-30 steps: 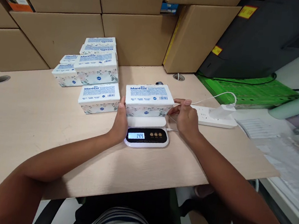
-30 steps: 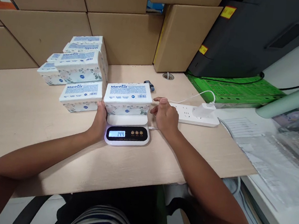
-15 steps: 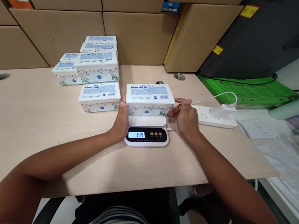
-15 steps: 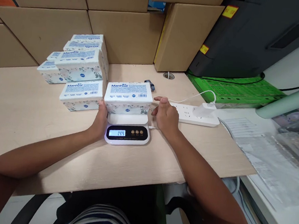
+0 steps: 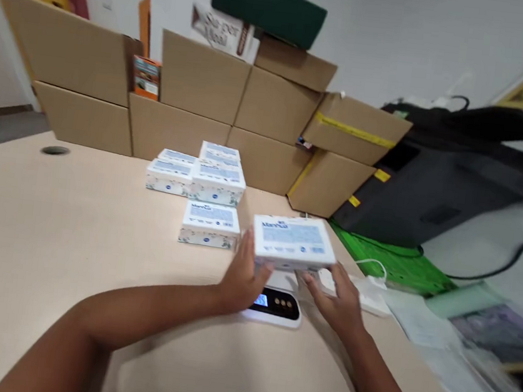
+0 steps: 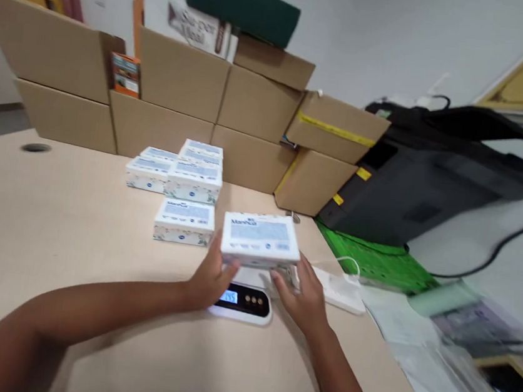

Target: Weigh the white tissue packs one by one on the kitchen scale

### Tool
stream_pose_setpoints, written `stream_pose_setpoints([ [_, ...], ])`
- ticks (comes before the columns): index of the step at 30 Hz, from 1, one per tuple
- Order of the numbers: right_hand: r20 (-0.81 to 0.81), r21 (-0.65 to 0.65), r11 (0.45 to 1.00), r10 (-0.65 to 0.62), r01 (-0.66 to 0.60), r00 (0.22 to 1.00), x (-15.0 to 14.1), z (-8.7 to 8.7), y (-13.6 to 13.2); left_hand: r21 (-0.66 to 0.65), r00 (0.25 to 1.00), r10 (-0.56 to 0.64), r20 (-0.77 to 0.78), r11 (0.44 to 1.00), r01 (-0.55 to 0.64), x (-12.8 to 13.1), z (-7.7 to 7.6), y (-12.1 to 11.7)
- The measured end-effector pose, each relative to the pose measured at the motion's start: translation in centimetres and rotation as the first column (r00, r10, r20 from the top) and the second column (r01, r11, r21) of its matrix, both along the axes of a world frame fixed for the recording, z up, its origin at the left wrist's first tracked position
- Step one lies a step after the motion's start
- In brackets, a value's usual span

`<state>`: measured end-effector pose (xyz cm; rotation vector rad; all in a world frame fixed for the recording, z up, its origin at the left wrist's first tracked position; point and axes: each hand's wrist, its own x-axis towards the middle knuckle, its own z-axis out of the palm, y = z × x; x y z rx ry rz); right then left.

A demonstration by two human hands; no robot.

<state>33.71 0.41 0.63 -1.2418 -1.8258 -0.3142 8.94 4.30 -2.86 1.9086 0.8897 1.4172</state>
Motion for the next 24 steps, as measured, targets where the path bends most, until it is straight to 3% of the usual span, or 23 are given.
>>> stream_pose_setpoints([
  [2, -0.065, 0.181, 0.979, -0.084, 0.095, 0.994, 0.0, 0.2, -0.3, 0.211, 0.997, -0.035, -0.068, 0.976, 0.049, -0.3, 0.4, 0.5],
  [4, -0.123, 0.384, 0.915, -0.087, 0.128, 0.989, -0.6, 1.5, -0.2, 0.431, 0.995, -0.040, -0.086, 0.899, 0.074, -1.1, 2.4, 1.1],
  [6, -0.089, 0.568, 0.818, -0.047, 0.090, 0.995, -1.9, 4.1, 0.7, 0.611, 0.999, -0.009, -0.043, 0.791, 0.033, -2.7, 6.1, 2.0],
  [8, -0.010, 0.652, 0.757, -0.060, 0.052, 0.998, -4.2, 8.2, 2.4, 0.727, 0.999, 0.048, -0.013, 0.687, -0.023, -5.2, 10.7, 2.9],
  [10, 0.101, 0.599, 0.801, -0.080, 0.004, 0.992, -7.9, 13.0, 4.9, 0.771, 0.992, 0.122, 0.002, 0.632, -0.079, -9.2, 15.1, 4.0],
  [13, 0.215, 0.383, 0.913, 0.058, -0.138, 0.975, -15.7, 19.5, 9.6, 0.695, 0.975, 0.223, 0.017, 0.698, -0.172, -17.5, 19.3, 6.1],
  [16, 0.322, 0.040, 0.984, 0.149, -0.171, 0.935, -24.8, 22.6, 14.4, 0.519, 0.977, 0.207, 0.053, 0.830, -0.204, -26.4, 19.7, 9.1],
  [19, 0.452, -0.251, 0.966, 0.169, -0.057, 0.876, -32.4, 21.9, 18.3, 0.289, 0.982, 0.149, 0.112, 0.941, -0.176, -32.5, 17.9, 13.4],
  [21, 0.547, -0.354, 0.934, 0.173, 0.040, 0.819, -35.5, 20.4, 20.6, 0.124, 0.980, 0.129, 0.151, 0.981, -0.148, -34.3, 16.3, 16.6],
  [24, 0.651, -0.392, 0.901, 0.130, 0.186, 0.748, -37.4, 18.0, 24.2, -0.112, 0.969, 0.138, 0.204, 0.987, -0.116, -34.5, 13.7, 21.5],
])
